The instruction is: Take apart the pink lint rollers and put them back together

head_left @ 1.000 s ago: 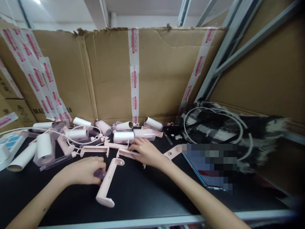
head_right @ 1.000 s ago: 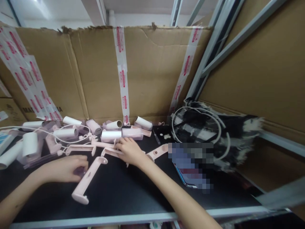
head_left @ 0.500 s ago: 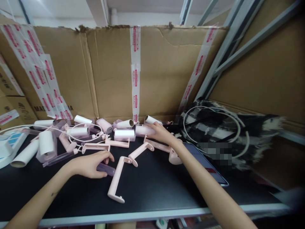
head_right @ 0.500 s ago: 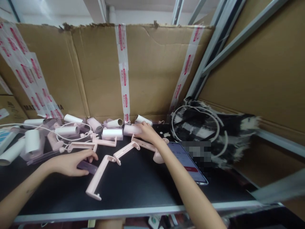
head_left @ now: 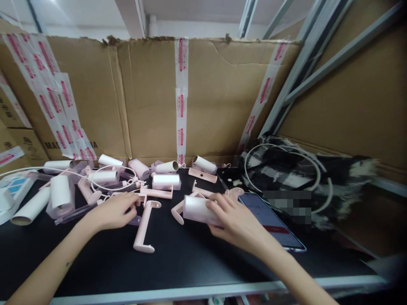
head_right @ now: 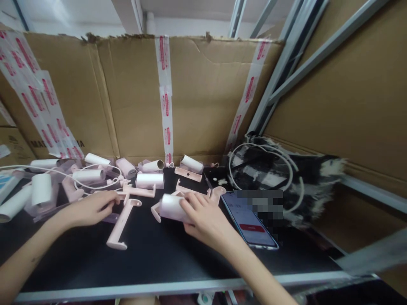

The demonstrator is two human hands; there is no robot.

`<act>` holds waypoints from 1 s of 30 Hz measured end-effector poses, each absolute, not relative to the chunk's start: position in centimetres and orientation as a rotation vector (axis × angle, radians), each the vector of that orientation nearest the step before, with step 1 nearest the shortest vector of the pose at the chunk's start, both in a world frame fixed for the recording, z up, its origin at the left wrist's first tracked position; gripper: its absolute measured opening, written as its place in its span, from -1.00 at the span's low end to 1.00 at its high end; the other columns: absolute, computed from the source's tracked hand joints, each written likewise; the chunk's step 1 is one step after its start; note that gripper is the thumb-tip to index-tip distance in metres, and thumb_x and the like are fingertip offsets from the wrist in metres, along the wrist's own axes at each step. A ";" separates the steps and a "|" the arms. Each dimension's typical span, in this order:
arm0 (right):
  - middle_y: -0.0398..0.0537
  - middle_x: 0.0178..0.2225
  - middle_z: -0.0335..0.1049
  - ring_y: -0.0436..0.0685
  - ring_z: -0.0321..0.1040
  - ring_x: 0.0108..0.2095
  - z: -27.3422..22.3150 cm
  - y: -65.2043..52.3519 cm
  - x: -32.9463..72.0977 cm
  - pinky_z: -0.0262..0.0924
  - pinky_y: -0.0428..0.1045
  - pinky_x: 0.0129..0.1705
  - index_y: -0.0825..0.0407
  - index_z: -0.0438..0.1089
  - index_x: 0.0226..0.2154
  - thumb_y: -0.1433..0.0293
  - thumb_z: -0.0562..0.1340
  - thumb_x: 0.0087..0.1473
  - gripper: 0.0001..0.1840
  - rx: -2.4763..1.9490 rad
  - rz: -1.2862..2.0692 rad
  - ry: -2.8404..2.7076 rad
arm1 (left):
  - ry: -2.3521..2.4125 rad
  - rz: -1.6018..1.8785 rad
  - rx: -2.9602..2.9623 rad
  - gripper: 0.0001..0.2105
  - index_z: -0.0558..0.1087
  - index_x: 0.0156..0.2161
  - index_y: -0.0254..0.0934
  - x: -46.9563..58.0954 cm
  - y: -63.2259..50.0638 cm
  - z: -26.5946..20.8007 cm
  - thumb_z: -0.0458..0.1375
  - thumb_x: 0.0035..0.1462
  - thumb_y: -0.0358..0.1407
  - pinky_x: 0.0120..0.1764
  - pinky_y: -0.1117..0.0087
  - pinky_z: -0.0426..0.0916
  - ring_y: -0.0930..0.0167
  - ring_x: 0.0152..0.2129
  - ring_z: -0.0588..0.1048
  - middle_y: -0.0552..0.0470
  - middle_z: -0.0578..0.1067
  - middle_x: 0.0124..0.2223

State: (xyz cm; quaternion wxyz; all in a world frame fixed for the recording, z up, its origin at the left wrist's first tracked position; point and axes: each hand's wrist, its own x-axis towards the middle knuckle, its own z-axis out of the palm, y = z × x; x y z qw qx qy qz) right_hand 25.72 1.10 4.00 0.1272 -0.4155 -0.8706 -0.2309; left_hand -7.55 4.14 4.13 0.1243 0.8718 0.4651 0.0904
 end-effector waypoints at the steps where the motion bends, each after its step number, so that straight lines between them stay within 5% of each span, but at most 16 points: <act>1: 0.11 -0.24 0.32 0.28 0.28 -0.26 3.0 0.6 26.2 0.23 0.10 -0.31 0.07 0.28 -0.26 0.49 0.21 -0.13 -0.72 -1.244 -0.748 -2.516 | 1.386 0.323 2.567 -0.80 0.34 -0.24 -0.23 -7.1 4.1 4.0 -0.09 0.11 -0.25 -0.19 0.29 0.24 0.27 -0.27 0.39 -0.04 0.43 -0.23; 6: 0.17 -0.19 0.35 0.31 0.30 -0.21 0.4 -0.2 28.0 0.22 0.14 -0.21 0.10 0.30 -0.20 0.25 0.21 0.02 -0.69 -1.263 -0.736 -2.412 | 1.405 0.426 2.602 -0.58 0.29 -0.11 -0.24 -5.4 3.5 3.1 -0.01 0.06 0.04 -0.19 0.21 0.26 0.18 -0.23 0.39 -0.11 0.39 -0.15; 10: 0.08 -0.16 0.34 0.28 0.28 -0.13 2.1 0.2 28.1 0.17 0.14 -0.12 0.02 0.30 -0.13 0.21 0.11 0.11 -0.69 -1.377 -0.466 -2.337 | 1.368 0.295 2.493 -0.48 0.15 0.07 -0.16 -5.3 3.2 2.6 -0.05 0.08 0.06 -0.21 0.24 0.28 0.23 -0.30 0.43 -0.12 0.29 0.02; 16: 0.00 -0.13 0.23 0.15 0.29 -0.16 4.7 4.5 27.3 0.18 0.06 -0.09 -0.11 0.13 0.12 0.19 0.02 0.18 -0.54 -1.220 0.144 -2.643 | 1.340 0.204 2.471 -0.51 0.17 0.08 -0.11 -5.3 2.8 3.3 -0.05 0.08 0.04 -0.26 0.30 0.29 0.30 -0.35 0.44 -0.07 0.26 0.02; 23: 0.03 -0.17 0.21 0.13 0.23 -0.18 5.2 7.0 25.3 0.14 0.05 -0.08 0.06 0.25 -0.06 0.17 0.07 0.14 -0.61 -0.964 0.252 -2.673 | 1.483 0.363 2.688 -0.49 0.28 -0.01 -0.23 -4.9 2.6 2.6 -0.01 0.04 0.08 -0.27 0.25 0.32 0.18 -0.23 0.41 -0.11 0.38 -0.11; 30: -0.02 -0.20 0.25 0.12 0.21 -0.19 9.9 5.2 25.4 0.16 -0.01 -0.17 0.03 0.22 -0.25 0.23 0.12 0.11 -0.78 -0.947 0.303 -2.510 | 1.379 0.873 2.616 -0.53 0.16 0.07 -0.20 -3.5 2.9 2.7 -0.01 0.12 -0.01 0.00 0.14 0.22 0.21 -0.02 0.29 -0.12 0.33 0.00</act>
